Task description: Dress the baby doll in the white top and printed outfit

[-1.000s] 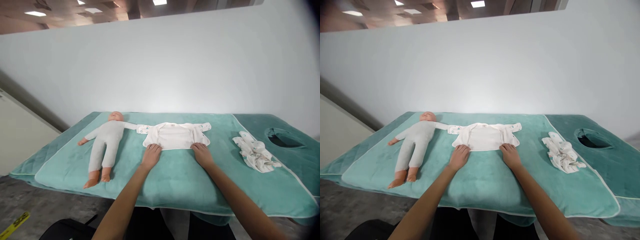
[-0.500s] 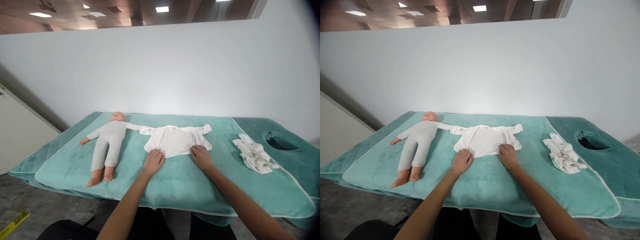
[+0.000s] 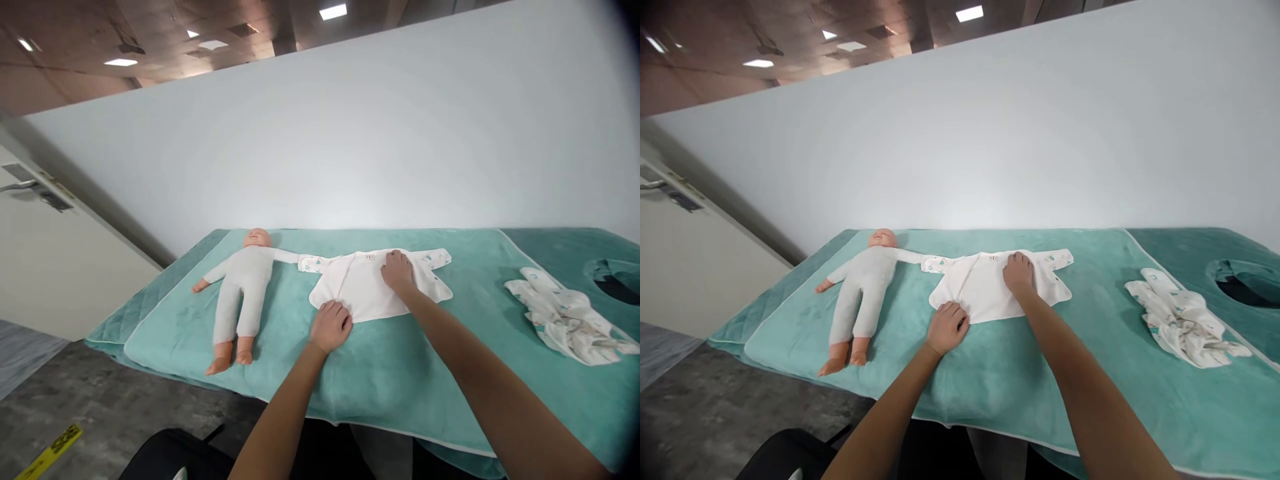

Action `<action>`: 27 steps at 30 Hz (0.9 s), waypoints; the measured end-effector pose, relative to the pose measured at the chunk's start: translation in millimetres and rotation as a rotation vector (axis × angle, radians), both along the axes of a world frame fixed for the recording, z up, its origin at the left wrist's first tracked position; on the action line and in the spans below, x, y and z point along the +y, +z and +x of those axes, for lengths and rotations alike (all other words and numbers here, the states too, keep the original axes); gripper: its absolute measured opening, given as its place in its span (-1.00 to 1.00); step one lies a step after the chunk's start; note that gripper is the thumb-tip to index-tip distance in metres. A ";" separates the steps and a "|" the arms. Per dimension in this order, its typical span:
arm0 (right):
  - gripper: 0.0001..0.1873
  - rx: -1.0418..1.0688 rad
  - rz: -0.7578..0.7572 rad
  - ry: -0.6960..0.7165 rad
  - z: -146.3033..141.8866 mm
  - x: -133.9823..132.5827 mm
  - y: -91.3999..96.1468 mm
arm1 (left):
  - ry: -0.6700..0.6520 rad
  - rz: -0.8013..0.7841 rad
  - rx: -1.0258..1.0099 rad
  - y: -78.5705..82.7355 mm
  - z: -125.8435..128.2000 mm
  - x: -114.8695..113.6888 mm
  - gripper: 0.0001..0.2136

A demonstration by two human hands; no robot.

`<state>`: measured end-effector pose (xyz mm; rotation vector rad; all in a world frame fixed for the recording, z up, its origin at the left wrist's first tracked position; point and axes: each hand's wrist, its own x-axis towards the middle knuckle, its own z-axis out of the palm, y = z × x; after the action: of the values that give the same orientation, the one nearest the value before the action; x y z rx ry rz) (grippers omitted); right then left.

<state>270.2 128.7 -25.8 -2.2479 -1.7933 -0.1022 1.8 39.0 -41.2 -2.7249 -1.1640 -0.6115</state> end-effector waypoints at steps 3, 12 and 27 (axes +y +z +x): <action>-0.52 -0.025 0.013 0.082 -8.9 -10.4 -2.0 | 0.011 0.006 -0.013 3.5 -0.9 -2.0 -0.84; -0.35 -0.119 -0.022 0.396 -29.6 -75.0 -36.1 | 0.014 0.102 -0.062 12.8 -1.9 -7.1 -0.78; -0.68 -0.104 0.285 0.551 82.5 -173.8 -23.0 | 0.198 -0.007 -0.098 9.9 -3.7 -8.1 -0.74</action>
<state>352.7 -45.1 -48.8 -1.5244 -2.2196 -0.3443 -1.9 30.8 -31.3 -2.5675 -1.4384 -0.7205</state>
